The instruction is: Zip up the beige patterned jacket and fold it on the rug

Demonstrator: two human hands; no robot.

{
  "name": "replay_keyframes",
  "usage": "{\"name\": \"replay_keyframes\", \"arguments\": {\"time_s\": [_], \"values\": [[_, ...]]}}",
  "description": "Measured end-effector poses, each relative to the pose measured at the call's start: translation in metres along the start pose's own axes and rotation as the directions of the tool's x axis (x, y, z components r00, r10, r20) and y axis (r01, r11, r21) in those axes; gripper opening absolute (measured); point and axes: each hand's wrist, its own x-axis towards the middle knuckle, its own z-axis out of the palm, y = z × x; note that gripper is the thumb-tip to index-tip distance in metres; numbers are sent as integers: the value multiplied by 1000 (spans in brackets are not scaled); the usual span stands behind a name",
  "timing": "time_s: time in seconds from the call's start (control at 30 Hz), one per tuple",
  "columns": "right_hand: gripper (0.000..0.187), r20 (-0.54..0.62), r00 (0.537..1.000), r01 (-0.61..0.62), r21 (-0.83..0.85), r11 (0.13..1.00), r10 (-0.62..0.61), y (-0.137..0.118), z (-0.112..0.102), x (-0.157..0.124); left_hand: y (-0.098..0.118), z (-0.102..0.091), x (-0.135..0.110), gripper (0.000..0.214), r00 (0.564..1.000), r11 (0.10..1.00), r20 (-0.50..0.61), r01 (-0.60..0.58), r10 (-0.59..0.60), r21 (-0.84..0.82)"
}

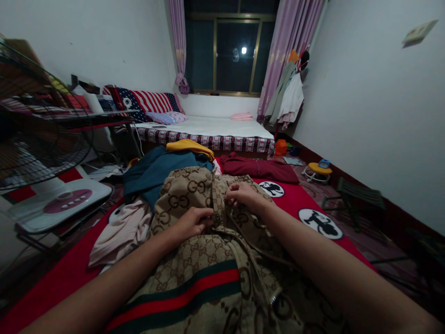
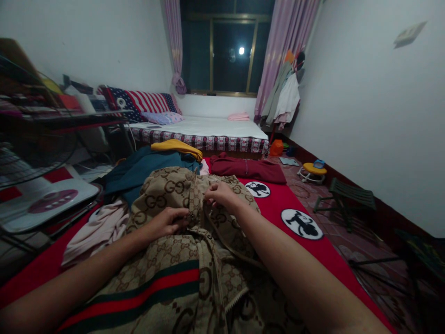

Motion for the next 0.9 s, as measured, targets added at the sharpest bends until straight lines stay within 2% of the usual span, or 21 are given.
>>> {"name": "replay_keyframes", "arguments": {"time_s": [0.1, 0.2, 0.27, 0.37, 0.5, 0.6, 0.67, 0.73, 0.77, 0.83, 0.87, 0.9], "values": [[22, 2, 1000, 7, 83, 997, -7, -1, 0, -7, 1, 0, -1, 14, 1000, 1000, -2, 3, -3, -3], [20, 75, 997, 7, 99, 995, -15, 0, -5, -10, 2, 0, -2, 15, 1000, 999, -1, 29, -29, -45], [14, 112, 994, -1, 36, 999, -3, 3, -7, -10, 2, 0, -2, 16, 999, 996, 6, 39, -38, -84], [14, 109, 992, 82, -194, 978, -61, 7, -9, -8, 1, 0, -2, 16, 999, 992, 22, 47, -45, -113], [15, 53, 969, 240, -424, 873, -240, 3, -10, -10, -1, -1, -3, 19, 999, 994, 34, 44, -41, -95], [13, 41, 911, 356, -583, 730, -411, -6, -15, -16, 2, -6, -6, 23, 999, 1000, 22, 26, -25, -13], [13, 58, 883, 384, -660, 645, -467, -12, -18, -22, 10, -12, -6, 27, 1000, 996, 3, 24, -24, 84], [13, 56, 876, 380, -692, 615, -479, -18, -20, -27, 22, -21, -1, 29, 991, 982, -135, 2, 24, 189], [13, 55, 871, 380, -705, 599, -488, -21, -21, -30, 28, -26, 3, 28, 965, 969, -249, -14, 77, 245], [12, 60, 854, 392, -728, 563, -517, -27, -22, -36, 41, -38, 18, 23, 867, 926, -458, -10, 197, 378], [13, 69, 844, 404, -734, 546, -532, -30, -22, -40, 45, -44, 28, 25, 822, 898, -518, 19, 235, 439], [13, 81, 834, 419, -738, 530, -546, -34, -22, -44, 49, -50, 39, 34, 799, 876, -551, 64, 242, 479]]}}
